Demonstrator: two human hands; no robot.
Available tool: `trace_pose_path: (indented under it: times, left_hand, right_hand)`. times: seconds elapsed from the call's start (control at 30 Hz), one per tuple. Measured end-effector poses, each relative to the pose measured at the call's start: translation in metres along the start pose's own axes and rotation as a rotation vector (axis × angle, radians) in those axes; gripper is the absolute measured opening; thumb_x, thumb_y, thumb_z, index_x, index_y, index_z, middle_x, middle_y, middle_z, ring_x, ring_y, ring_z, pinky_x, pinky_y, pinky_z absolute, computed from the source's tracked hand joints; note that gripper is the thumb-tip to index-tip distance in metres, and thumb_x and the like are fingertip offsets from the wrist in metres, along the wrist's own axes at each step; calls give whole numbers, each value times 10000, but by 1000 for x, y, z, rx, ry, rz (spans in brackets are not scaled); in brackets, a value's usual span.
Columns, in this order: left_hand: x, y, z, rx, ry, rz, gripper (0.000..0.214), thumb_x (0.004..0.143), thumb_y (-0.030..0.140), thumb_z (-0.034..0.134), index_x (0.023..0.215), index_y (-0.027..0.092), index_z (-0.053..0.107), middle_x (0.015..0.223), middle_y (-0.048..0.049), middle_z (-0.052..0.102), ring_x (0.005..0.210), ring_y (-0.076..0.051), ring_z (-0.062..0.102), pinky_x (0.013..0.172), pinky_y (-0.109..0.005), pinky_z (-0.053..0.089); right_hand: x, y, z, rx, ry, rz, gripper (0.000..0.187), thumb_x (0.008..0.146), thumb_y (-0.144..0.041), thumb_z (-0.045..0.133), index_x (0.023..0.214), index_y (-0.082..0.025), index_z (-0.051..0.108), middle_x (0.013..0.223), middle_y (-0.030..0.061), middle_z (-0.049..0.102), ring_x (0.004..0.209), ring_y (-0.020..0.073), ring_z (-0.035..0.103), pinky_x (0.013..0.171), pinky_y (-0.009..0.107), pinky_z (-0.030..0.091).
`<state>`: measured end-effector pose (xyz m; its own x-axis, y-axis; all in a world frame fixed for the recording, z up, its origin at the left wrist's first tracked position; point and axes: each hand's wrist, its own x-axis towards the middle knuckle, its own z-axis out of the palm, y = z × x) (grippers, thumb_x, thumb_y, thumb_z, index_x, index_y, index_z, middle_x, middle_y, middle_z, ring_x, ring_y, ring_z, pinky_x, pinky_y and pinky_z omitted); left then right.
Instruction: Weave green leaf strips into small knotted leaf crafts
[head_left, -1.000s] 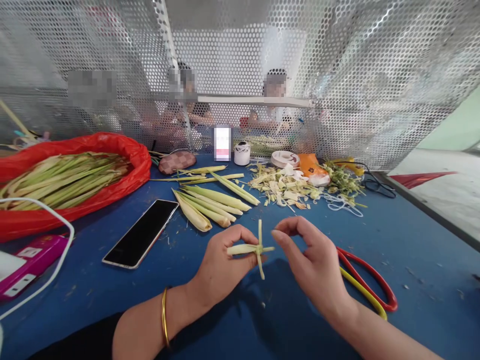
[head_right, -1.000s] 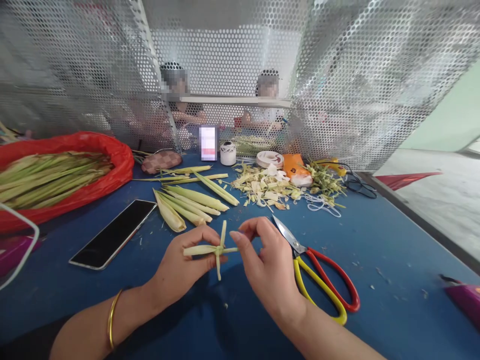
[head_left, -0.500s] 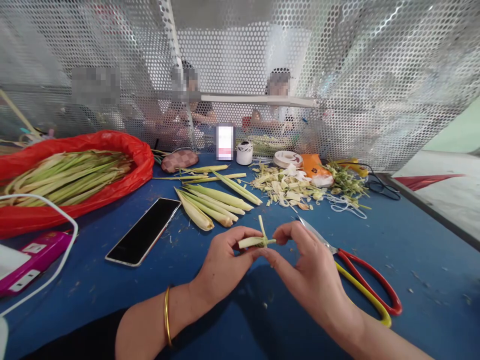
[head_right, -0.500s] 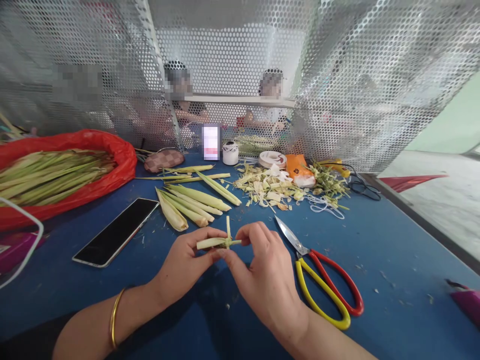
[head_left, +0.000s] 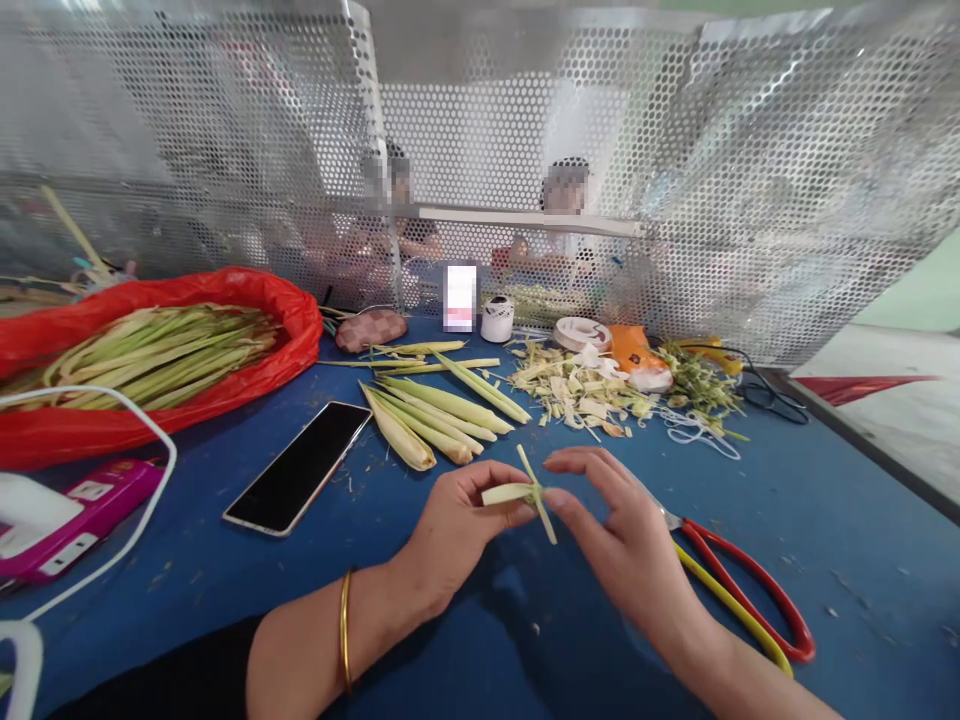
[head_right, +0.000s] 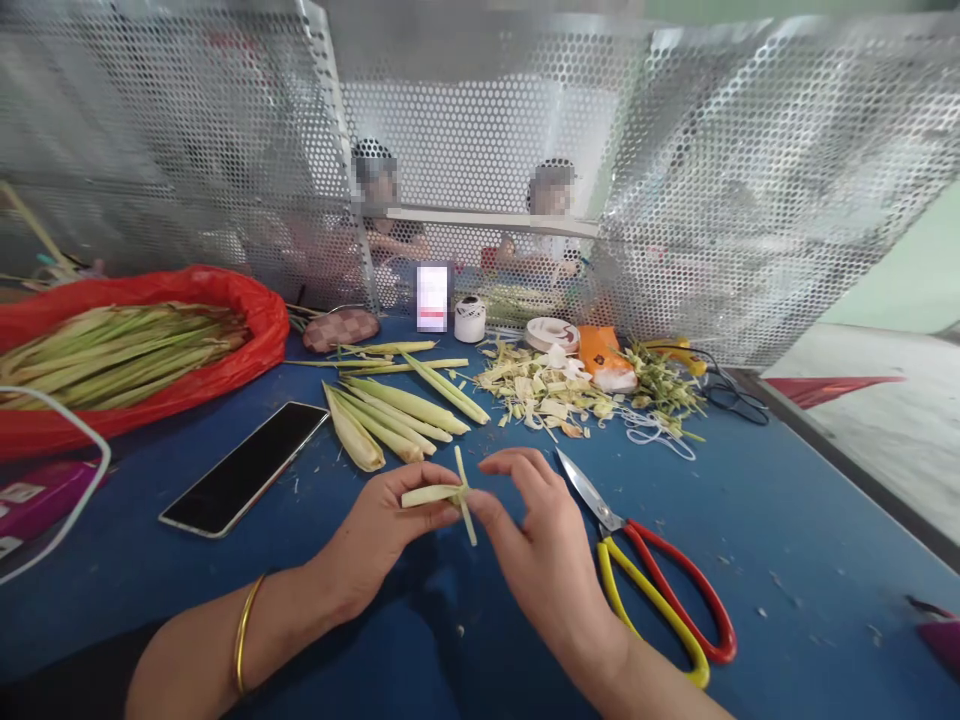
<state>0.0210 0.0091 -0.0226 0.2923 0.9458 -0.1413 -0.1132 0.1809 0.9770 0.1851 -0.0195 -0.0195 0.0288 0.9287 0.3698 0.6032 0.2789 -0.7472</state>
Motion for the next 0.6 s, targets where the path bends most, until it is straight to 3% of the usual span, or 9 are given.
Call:
trace_pose_path:
  times: [0.13, 0.23, 0.37, 0.43, 0.6]
  left_hand:
    - [1, -2, -1, -162, -31, -47, 196, 627, 212, 785, 805, 183, 709, 750, 17, 690, 751, -131, 616, 747, -241, 462]
    - [1, -2, -3, -157, -41, -48, 207, 649, 222, 751, 849, 178, 728, 839, -17, 712, 840, -165, 622, 810, -275, 455]
    - [0, 2, -6, -31, 63, 58, 199, 750, 307, 661, 890, 195, 748, 913, -23, 710, 878, -165, 595, 828, -275, 432]
    - [0, 4, -6, -11, 82, 76, 222, 752, 376, 674, 840, 185, 747, 842, -16, 692, 791, -145, 580, 755, -256, 437]
    - [-2, 2, -2, -147, -35, -120, 314, 609, 395, 806, 778, 153, 698, 592, 25, 601, 562, -99, 520, 580, -225, 410]
  right_hand:
    - [6, 0, -3, 180, -188, 182, 275, 907, -403, 506, 798, -191, 643, 744, 18, 640, 730, 180, 581, 633, 270, 440]
    - [5, -1, -2, 235, -207, 215, 253, 856, -387, 577, 714, -179, 610, 650, -9, 569, 633, 146, 512, 580, 252, 411]
    - [1, -2, 0, 158, -137, 177, 257, 876, -395, 551, 729, -190, 598, 660, -14, 556, 624, 142, 506, 552, 244, 401]
    - [-2, -1, 0, 87, -107, 117, 237, 889, -384, 539, 755, -199, 601, 686, -12, 580, 646, 149, 534, 573, 244, 416]
    - [-6, 1, 2, -38, -96, -59, 183, 912, -326, 521, 800, -215, 613, 770, 14, 651, 738, 180, 597, 670, 270, 450]
